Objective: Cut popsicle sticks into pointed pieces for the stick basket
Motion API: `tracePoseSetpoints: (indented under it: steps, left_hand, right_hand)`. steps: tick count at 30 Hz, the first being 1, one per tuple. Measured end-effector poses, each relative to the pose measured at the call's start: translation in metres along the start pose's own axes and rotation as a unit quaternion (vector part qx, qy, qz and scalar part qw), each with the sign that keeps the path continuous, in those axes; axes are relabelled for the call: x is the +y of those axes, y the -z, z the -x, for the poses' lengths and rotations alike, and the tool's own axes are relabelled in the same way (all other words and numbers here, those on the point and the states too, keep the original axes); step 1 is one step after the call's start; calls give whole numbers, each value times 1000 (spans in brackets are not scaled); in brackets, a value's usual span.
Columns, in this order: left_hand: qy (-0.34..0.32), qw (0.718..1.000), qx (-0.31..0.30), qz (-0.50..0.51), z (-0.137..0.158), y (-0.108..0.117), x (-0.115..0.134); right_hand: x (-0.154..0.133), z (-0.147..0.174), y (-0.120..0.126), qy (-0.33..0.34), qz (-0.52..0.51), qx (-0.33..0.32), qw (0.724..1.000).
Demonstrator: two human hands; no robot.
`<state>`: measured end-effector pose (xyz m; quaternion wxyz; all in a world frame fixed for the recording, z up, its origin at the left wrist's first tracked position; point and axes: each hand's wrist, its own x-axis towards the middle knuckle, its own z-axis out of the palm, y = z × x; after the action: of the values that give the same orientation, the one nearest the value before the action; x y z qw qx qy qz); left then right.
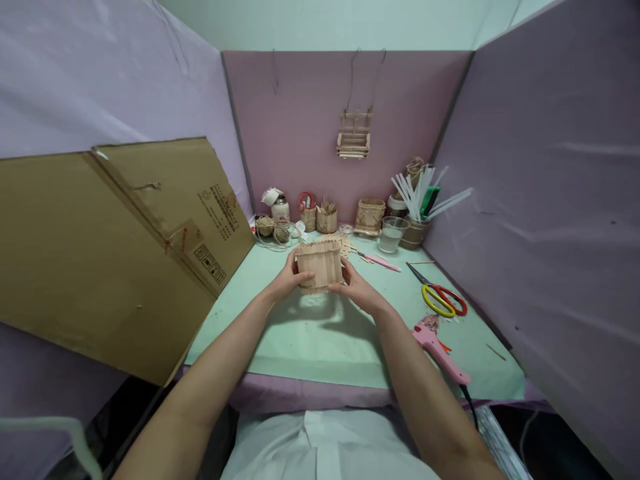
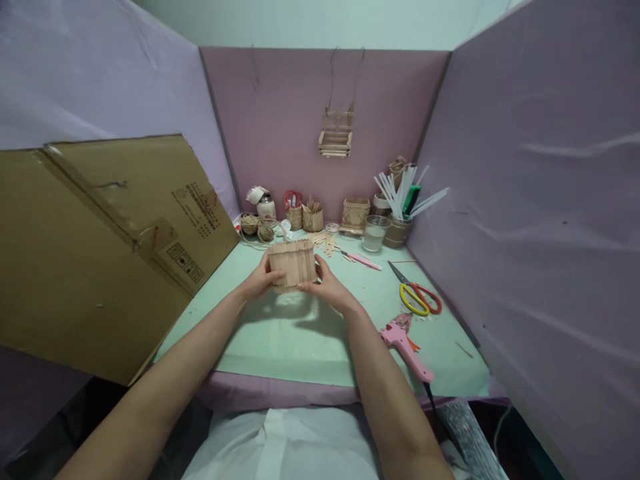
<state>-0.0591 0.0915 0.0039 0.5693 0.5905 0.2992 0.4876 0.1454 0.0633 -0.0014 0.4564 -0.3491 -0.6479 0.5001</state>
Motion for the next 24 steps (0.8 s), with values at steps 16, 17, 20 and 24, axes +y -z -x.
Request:
tracePoseSetpoints:
  steps: [16, 17, 20, 24]
  left_hand:
    - [86, 993, 17, 82, 2, 7, -19]
    - [91, 992, 19, 88, 2, 8, -19]
    - [100, 989, 23, 102, 1, 11, -21]
    - [104, 987, 30, 117, 0, 14, -23]
  right_hand:
    - [29, -1, 1, -50, -54, 81, 994]
    - [30, -2, 2, -54, -55, 95, 993]
    - [31, -1, 3, -60, -60, 128, 988]
    - [28, -1, 2, -54, -52, 165, 983]
